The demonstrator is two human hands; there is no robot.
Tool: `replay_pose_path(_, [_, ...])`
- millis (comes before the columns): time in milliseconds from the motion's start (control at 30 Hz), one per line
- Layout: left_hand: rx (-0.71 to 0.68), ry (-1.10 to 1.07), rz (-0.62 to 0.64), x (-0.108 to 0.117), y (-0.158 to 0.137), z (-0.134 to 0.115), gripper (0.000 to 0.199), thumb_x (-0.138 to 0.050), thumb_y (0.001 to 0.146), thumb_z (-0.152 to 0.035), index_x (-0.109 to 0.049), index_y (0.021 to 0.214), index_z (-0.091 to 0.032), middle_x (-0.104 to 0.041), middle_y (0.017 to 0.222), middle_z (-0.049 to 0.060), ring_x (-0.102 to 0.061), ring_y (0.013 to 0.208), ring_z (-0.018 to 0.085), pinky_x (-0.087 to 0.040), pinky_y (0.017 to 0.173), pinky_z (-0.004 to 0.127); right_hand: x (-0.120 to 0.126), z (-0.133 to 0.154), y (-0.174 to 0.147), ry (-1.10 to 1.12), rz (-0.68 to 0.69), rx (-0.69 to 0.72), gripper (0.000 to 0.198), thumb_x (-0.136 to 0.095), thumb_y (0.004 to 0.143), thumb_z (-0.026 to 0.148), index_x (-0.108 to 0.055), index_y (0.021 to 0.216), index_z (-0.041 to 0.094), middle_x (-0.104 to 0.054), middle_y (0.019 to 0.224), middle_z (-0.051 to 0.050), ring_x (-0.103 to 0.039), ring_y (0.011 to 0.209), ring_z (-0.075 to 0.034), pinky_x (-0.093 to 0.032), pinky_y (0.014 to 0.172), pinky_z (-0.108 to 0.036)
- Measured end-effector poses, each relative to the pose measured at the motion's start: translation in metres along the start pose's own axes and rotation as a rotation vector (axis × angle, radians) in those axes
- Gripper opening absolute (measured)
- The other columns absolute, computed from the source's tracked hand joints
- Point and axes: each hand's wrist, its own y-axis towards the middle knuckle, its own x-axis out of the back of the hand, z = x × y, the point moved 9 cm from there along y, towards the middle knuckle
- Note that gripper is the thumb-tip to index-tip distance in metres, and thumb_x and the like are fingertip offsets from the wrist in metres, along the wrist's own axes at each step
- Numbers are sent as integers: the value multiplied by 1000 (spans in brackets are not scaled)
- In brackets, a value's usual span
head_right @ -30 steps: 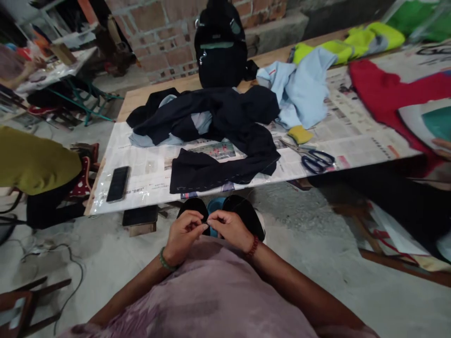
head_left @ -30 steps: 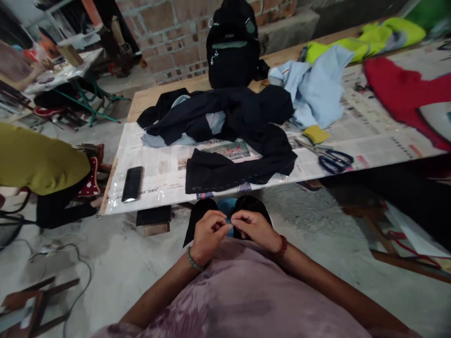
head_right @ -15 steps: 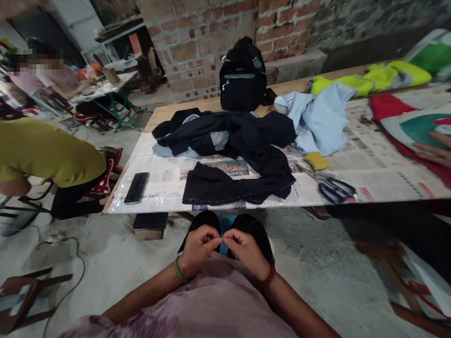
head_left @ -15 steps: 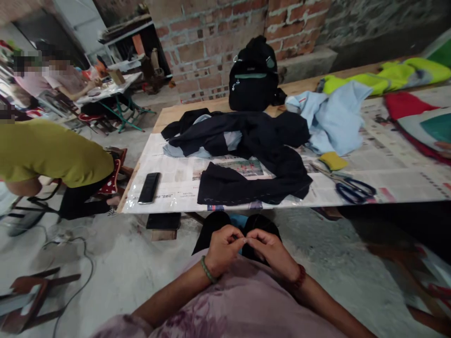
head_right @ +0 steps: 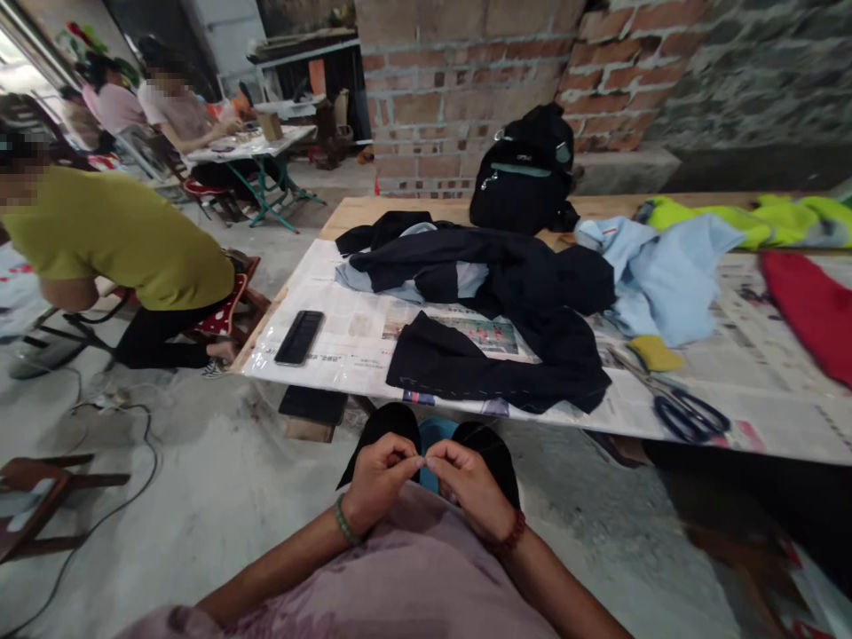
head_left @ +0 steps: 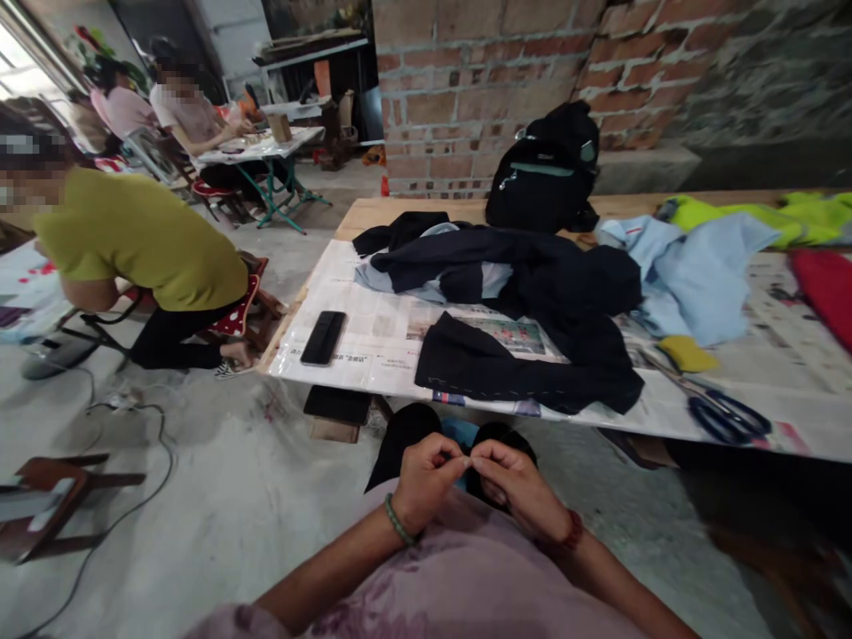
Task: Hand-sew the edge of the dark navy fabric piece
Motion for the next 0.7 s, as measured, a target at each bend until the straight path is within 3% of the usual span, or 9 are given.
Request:
replay_pose_path(300, [-6, -3, -68, 14, -8, 2, 11, -61, 67, -23, -56, 62, -15, -57, 63, -2, -45, 53, 7, -36, 50, 18, -10, 3, 0, 21, 9, 3, 29, -60, 69, 43, -50, 68, 15, -34, 43, 8, -26, 38, -3, -19, 39, -18])
replay_pose_path(700, [128, -153, -31, 1, -11, 7, 17, -63, 62, -27, -53, 61, -15, -49, 55, -4, -40, 48, 5, -31, 46, 18, 4, 1, -15, 48, -37, 12, 31, -63, 66, 43, -51, 68, 15, -32, 43, 8, -24, 38, -2, -16, 39, -19])
